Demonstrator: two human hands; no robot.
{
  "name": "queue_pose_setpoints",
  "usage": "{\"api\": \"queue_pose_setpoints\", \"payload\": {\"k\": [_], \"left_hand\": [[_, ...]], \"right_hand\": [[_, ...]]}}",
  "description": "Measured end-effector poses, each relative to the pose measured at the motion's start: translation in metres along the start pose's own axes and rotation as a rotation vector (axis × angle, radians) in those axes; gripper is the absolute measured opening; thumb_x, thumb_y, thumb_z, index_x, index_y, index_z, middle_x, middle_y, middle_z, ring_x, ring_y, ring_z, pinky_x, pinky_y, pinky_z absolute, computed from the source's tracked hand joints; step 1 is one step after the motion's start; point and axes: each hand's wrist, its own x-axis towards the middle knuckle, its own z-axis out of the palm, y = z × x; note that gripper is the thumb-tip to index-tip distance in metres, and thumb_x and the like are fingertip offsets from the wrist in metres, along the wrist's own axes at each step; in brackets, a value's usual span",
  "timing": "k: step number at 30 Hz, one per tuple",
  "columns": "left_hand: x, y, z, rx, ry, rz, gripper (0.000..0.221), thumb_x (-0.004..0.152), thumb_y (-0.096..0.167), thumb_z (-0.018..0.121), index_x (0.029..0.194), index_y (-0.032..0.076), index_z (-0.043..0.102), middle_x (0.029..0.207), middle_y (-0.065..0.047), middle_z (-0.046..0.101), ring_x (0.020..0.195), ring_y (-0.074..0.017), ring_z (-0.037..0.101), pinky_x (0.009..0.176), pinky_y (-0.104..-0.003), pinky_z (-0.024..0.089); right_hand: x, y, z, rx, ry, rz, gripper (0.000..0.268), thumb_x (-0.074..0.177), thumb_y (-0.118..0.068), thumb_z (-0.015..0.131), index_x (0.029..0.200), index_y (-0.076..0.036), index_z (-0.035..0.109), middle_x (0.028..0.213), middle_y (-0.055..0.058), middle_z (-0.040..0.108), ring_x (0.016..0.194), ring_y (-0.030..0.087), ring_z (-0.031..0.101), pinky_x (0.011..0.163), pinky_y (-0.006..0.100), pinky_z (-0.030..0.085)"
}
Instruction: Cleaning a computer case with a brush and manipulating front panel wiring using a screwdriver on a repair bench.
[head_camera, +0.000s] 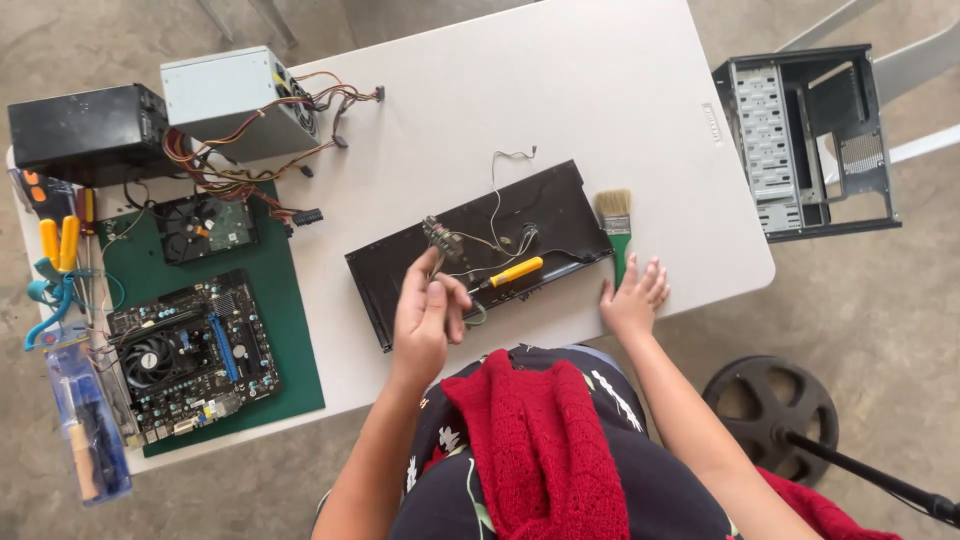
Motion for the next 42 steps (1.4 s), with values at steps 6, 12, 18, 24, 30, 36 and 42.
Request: {"api": "queue_pose_setpoints", "payload": {"k": [6, 12, 18, 24, 30, 36, 42], "left_hand": [[-0.01, -0.002, -0.038, 0.117, 0.076, -0.024, 0.042, 0.114, 0.013, 0.031, 0.152, -0.003, 0.041, 0.081, -0.017, 0.066, 0.041, -0.009, 0.047, 0.041, -0.021, 0.044], [-0.006, 0.007, -0.024, 0.195, 0.102, -0.006, 0.04, 0.113, 0.012, 0.036, 0.145, -0.002, 0.056, 0.083, -0.019, 0.074, 0.042, -0.0104, 0.053, 0.041, -0.022, 0.045], [0.011, 0.023, -0.01, 0.395, 0.156, 0.021, 0.038, 0.11, 0.009, 0.043, 0.138, 0.0, 0.067, 0.082, -0.017, 0.078, 0.047, -0.0146, 0.059, 0.046, -0.026, 0.05], [0.034, 0.033, -0.008, 0.497, 0.261, 0.085, 0.034, 0.109, 0.013, 0.05, 0.128, 0.004, 0.076, 0.079, -0.011, 0.075, 0.069, -0.0193, 0.066, 0.066, -0.035, 0.059], [0.043, 0.014, -0.005, 0.414, 0.35, 0.147, 0.041, 0.112, 0.014, 0.045, 0.146, 0.0, 0.063, 0.078, -0.01, 0.072, 0.076, -0.0165, 0.059, 0.075, -0.034, 0.053], [0.04, 0.034, 0.008, 0.539, 0.18, 0.057, 0.036, 0.106, 0.011, 0.055, 0.136, 0.008, 0.074, 0.066, -0.007, 0.072, 0.067, -0.017, 0.063, 0.07, -0.033, 0.055], [0.041, 0.047, 0.028, 0.614, 0.077, 0.082, 0.035, 0.104, 0.015, 0.057, 0.132, 0.018, 0.078, 0.069, -0.006, 0.076, 0.076, -0.02, 0.073, 0.078, -0.035, 0.059]], "right_hand": [[0.018, 0.041, 0.03, -0.042, 0.238, -0.06, 0.042, 0.096, -0.043, 0.073, 0.127, -0.016, 0.067, 0.14, 0.014, 0.052, 0.133, 0.042, 0.048, 0.112, 0.058, 0.035], [0.032, -0.002, -0.058, 0.426, 0.185, 0.114, 0.036, 0.096, -0.033, 0.081, 0.129, -0.023, 0.07, 0.108, 0.004, 0.079, 0.102, 0.03, 0.076, 0.085, 0.044, 0.06], [0.016, -0.091, -0.119, 1.179, 0.089, -0.277, 0.03, 0.104, 0.004, 0.053, 0.133, -0.003, 0.053, 0.118, 0.017, 0.071, 0.078, 0.024, 0.076, 0.079, 0.038, 0.064], [-0.015, -0.16, -0.171, 1.195, 0.169, -0.518, 0.028, 0.104, -0.027, 0.069, 0.085, -0.008, 0.062, 0.082, 0.004, 0.06, 0.069, 0.015, 0.056, 0.071, 0.029, 0.048], [-0.045, -0.209, -0.221, 1.161, 0.324, -1.049, 0.025, 0.093, -0.025, 0.071, 0.1, -0.001, 0.076, 0.073, 0.011, 0.062, 0.059, 0.027, 0.059, 0.064, 0.041, 0.056], [-0.047, -0.24, -0.165, 1.173, -0.083, -0.695, 0.041, 0.103, -0.035, 0.051, 0.131, -0.007, 0.06, 0.073, 0.009, 0.074, 0.064, 0.024, 0.073, 0.061, 0.038, 0.055], [-0.05, -0.243, -0.141, 1.303, -0.092, -0.52, 0.03, 0.109, -0.029, 0.05, 0.116, -0.004, 0.065, 0.078, 0.011, 0.065, 0.072, 0.021, 0.068, 0.071, 0.04, 0.057]]}}
